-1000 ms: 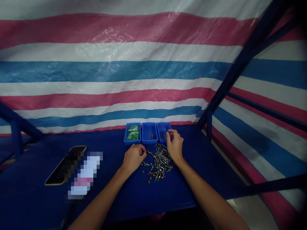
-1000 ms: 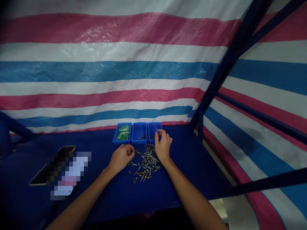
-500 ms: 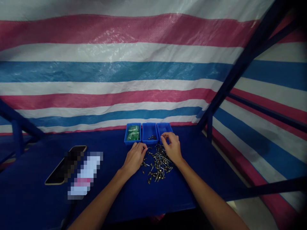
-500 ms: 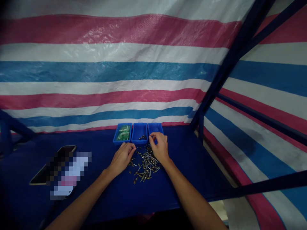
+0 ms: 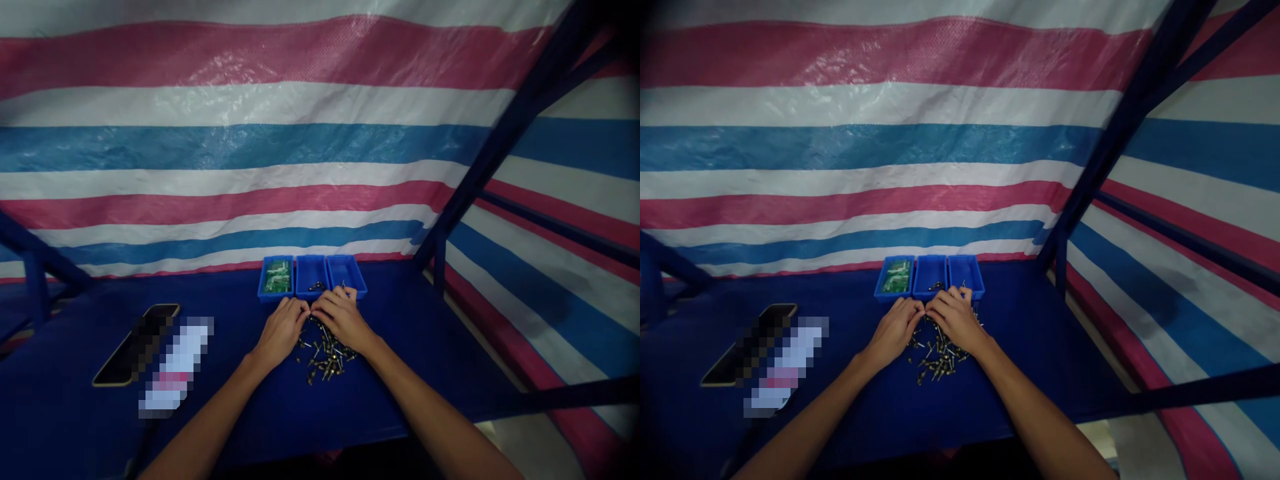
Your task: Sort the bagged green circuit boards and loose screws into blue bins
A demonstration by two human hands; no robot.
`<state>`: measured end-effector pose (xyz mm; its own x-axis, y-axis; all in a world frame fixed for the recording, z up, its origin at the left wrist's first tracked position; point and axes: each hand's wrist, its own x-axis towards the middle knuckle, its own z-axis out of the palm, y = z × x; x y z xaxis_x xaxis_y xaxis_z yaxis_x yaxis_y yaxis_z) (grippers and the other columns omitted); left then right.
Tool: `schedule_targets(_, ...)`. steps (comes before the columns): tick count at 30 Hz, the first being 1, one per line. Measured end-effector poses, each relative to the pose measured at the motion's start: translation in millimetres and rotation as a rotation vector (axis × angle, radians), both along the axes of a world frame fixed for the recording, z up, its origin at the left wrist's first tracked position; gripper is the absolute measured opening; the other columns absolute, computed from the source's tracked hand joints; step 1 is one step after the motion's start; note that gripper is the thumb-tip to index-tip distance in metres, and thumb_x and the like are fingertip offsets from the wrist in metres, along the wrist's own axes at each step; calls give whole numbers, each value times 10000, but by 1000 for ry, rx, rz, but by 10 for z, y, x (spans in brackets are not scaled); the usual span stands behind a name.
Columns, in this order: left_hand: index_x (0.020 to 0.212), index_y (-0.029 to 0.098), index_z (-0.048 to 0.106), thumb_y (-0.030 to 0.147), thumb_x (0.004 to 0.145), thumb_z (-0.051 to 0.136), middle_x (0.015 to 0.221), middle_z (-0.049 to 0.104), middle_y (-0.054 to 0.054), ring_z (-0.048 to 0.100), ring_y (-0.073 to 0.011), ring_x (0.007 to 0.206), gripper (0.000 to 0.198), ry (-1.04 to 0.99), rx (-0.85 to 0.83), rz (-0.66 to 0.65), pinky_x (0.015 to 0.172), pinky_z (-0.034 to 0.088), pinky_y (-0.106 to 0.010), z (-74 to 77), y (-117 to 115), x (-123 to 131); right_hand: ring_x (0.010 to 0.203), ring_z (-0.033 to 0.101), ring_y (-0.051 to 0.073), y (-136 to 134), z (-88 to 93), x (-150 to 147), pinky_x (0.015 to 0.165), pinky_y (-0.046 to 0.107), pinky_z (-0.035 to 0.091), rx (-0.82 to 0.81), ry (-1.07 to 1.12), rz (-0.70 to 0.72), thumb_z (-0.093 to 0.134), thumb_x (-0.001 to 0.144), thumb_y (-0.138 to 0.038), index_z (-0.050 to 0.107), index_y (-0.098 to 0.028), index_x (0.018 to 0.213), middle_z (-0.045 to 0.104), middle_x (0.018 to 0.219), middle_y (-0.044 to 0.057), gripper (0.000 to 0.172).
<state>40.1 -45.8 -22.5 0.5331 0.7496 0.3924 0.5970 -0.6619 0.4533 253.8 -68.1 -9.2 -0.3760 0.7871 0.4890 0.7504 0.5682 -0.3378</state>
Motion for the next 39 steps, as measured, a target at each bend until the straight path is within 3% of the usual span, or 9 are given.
schedule_targets(5,1047,228,598,332,1119,406,919,636,-23,582,-212,902,230,-18,-14,10,825,474,-341,28,-12,14,1004,568,244,-27,37,-14,972,436,313,5,-63,-1,478,1116,-278,649,-257,1076,706,1015,44,177)
schedule_targets(10,1172,224,574,383,1104,439,880,628,-16,619,-208,872,220,-90,-44,124,788,503,-334,5,-1,21,1002,587,251,-14,35,-16,1003,451,325,11,21,-85,421,1120,-258,608,-257,1062,709,1030,50,196)
schedule_targets(16,1195,234,609,361,1121,409,1095,701,-54,652,-219,1035,248,-79,-4,94,933,528,-365,-17,3,7,1003,597,241,0,22,-12,1018,448,334,2,91,-99,420,1125,-280,602,-255,1060,707,1030,35,195)
schedule_targets(24,1178,245,639,330,1120,412,1138,733,-51,657,-221,1029,249,-103,25,64,961,526,-380,40,-20,2,1016,598,245,10,14,-5,969,421,375,1,28,-38,430,1125,-277,620,-256,1073,714,1040,48,198)
schedule_targets(39,1120,245,642,375,1113,436,988,722,-21,639,-224,950,243,9,-46,109,825,500,-339,7,4,13,912,605,242,99,-69,63,889,409,399,29,292,-234,499,1086,-355,599,-257,1010,680,958,34,159)
